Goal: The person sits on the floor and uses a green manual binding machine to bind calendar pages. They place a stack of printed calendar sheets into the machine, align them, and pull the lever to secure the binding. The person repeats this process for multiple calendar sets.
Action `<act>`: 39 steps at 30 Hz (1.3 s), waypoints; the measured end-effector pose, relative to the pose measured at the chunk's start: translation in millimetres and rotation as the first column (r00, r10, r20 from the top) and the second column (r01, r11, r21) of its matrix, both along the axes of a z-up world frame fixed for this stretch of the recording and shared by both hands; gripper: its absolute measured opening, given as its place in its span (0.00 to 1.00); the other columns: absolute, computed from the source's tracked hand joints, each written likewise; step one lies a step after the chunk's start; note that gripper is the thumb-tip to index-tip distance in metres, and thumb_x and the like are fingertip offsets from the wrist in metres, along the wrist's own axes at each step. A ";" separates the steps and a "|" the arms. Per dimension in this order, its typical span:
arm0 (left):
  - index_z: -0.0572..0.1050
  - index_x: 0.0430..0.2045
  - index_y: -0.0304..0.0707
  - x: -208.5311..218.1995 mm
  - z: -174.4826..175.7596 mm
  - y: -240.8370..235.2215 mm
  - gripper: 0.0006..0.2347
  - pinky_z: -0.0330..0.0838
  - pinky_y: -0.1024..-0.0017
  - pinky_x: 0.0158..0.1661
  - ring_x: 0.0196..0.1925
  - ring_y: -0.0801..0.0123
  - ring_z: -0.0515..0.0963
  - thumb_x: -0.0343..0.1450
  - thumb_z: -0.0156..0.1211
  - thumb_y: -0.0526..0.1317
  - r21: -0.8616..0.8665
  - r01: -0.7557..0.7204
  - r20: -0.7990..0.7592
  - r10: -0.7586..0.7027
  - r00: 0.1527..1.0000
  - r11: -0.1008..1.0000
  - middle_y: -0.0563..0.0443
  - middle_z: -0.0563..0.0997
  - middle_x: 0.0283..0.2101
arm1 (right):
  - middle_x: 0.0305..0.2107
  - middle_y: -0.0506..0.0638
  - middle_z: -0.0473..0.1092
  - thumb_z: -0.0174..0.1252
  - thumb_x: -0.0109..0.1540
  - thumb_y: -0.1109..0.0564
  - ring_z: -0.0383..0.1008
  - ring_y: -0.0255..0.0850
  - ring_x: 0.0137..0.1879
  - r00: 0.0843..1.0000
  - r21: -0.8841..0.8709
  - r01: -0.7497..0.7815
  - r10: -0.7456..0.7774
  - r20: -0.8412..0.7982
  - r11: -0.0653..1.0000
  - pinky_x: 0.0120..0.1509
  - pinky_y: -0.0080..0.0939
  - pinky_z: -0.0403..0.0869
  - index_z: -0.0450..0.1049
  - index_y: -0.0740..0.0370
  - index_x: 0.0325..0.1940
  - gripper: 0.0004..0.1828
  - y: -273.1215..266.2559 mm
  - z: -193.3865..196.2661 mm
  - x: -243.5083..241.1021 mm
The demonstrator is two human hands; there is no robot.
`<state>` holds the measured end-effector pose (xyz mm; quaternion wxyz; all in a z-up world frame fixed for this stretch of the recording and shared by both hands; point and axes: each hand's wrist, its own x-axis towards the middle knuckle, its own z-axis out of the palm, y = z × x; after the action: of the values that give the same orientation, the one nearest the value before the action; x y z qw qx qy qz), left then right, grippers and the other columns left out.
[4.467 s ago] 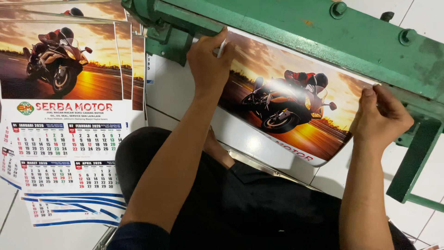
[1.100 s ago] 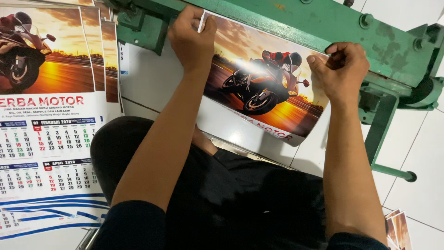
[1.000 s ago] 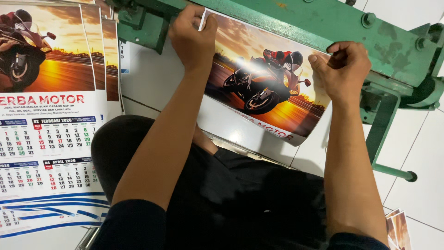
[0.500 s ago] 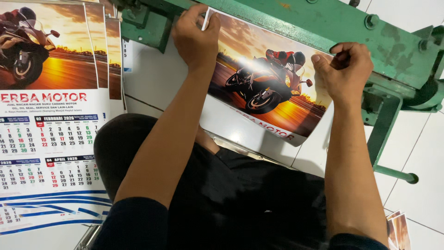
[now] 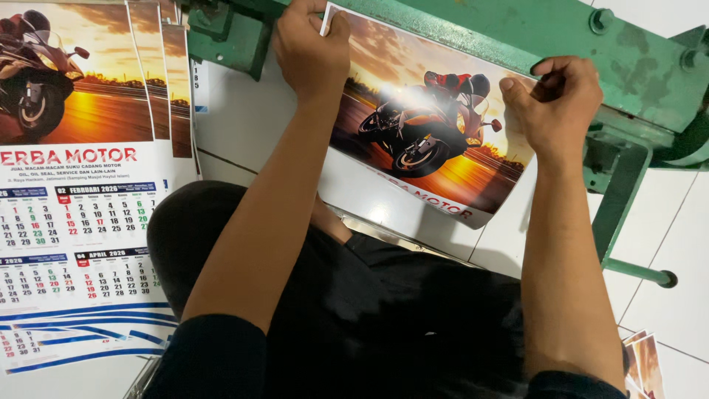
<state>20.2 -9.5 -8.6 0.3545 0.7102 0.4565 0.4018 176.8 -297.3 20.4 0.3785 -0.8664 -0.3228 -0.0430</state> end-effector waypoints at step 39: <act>0.72 0.43 0.38 26.0 51.8 -42.7 0.23 0.62 0.58 0.42 0.46 0.51 0.67 0.61 0.75 0.47 0.524 0.653 -0.461 -0.462 0.757 0.547 0.43 0.67 0.48 | 0.23 0.38 0.64 0.62 0.52 0.41 0.64 0.43 0.43 0.961 -0.095 0.260 -0.248 0.124 0.961 0.45 0.48 0.55 0.70 0.42 0.32 0.11 21.8 2.4 -14.7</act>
<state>46.1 -52.2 43.2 0.1253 0.9427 0.0755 0.2997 162.0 -275.5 22.9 0.3028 -0.9165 -0.2314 -0.1215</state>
